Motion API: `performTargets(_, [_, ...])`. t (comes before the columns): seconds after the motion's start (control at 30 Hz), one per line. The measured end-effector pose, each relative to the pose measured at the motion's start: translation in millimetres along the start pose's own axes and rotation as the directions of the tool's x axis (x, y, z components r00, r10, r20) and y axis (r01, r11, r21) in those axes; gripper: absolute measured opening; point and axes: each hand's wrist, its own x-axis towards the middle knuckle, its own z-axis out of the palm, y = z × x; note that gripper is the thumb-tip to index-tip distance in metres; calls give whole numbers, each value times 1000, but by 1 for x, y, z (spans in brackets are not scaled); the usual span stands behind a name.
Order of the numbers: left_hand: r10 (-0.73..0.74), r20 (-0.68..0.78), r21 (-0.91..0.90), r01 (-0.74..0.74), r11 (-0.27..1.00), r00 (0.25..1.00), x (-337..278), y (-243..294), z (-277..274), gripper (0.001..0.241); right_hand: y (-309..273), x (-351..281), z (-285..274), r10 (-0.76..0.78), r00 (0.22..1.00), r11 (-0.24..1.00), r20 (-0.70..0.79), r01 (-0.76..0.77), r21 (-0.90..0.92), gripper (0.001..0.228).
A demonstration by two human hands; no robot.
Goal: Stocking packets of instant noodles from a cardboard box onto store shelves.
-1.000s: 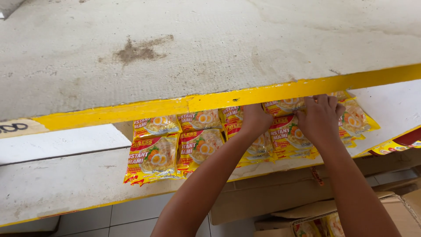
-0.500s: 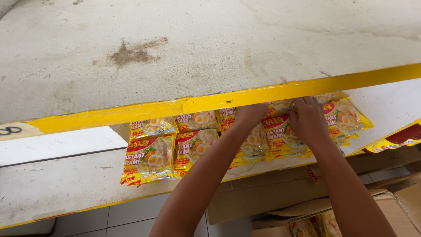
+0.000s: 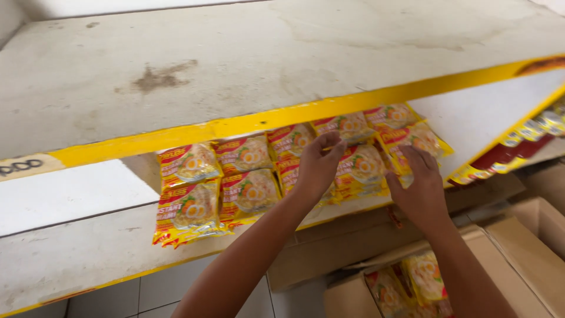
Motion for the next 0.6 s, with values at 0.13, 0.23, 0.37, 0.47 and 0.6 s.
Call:
performTargets(0.13, [-26,145,-30,30,999,989,-52,15,39,35,-22,-48,-44,79,996,997,-39,-79,-8,51])
performTargets(0.23, [1,292,-59,17,998,956,-87,9,66,33,-26,-87,-72,156,988,988,-16,-156,0,50])
performTargets(0.37, [-150,508,11,167,986,848,-138,-2,98,33,-26,-156,-104,372,928,928,24,-372,16,47])
performTargets(0.47, [-234,598,101,217,971,767,-168,-23,119,34,-21,-206,-120,482,874,876,55,-482,-17,47])
performTargets(0.6, [-447,700,505,57,861,556,-212,-84,144,39,-15,-275,-126,569,809,822,146,-566,-62,44])
